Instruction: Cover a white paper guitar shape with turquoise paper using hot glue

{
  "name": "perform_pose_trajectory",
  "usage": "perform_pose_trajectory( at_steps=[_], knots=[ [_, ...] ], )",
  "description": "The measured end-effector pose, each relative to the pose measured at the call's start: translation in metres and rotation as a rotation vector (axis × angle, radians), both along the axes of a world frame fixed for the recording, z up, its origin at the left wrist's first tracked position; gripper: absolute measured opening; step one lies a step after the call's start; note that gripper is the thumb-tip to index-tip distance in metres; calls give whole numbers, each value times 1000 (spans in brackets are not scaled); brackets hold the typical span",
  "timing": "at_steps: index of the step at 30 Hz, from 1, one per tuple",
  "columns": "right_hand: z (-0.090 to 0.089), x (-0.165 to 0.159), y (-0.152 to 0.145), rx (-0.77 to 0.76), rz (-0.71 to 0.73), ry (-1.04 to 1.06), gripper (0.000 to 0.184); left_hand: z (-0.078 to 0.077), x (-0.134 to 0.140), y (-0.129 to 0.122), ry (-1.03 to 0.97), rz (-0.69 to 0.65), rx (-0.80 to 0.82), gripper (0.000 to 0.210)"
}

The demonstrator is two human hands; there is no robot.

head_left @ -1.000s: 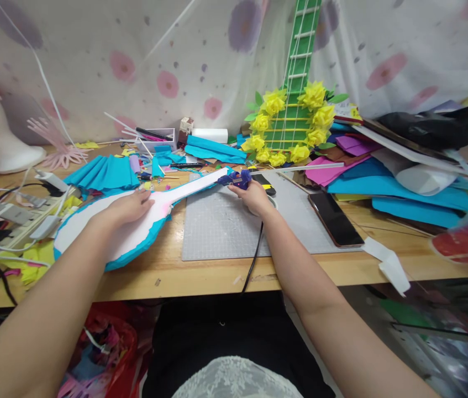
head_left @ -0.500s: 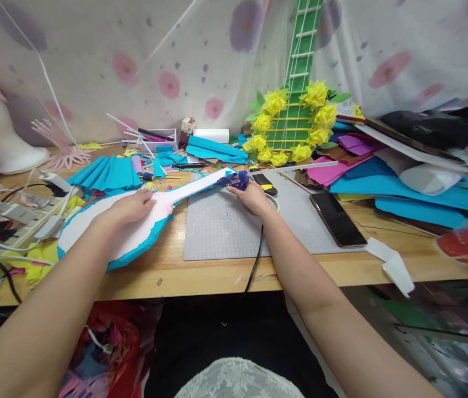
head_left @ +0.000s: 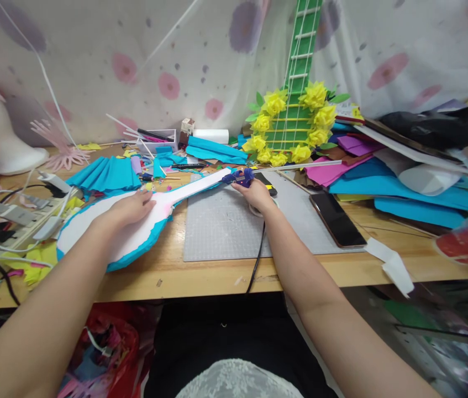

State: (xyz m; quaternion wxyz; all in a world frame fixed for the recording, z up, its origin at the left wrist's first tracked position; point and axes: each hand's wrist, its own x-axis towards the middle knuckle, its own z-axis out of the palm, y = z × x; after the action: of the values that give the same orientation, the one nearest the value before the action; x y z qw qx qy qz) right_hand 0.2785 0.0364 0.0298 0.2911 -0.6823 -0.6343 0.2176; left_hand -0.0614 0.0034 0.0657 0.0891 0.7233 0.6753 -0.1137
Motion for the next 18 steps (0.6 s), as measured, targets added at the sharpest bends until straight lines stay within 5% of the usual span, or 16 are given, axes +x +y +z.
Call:
perform_pose_trajectory(
  at_steps=[9, 18],
  knots=[
    [-3, 13, 4, -37, -121, -1, 49, -5, -3, 1, 3, 12, 6, 59],
    [-5, 6, 2, -8, -67, 28, 42, 2, 7, -5, 14, 29, 4, 58]
  ],
)
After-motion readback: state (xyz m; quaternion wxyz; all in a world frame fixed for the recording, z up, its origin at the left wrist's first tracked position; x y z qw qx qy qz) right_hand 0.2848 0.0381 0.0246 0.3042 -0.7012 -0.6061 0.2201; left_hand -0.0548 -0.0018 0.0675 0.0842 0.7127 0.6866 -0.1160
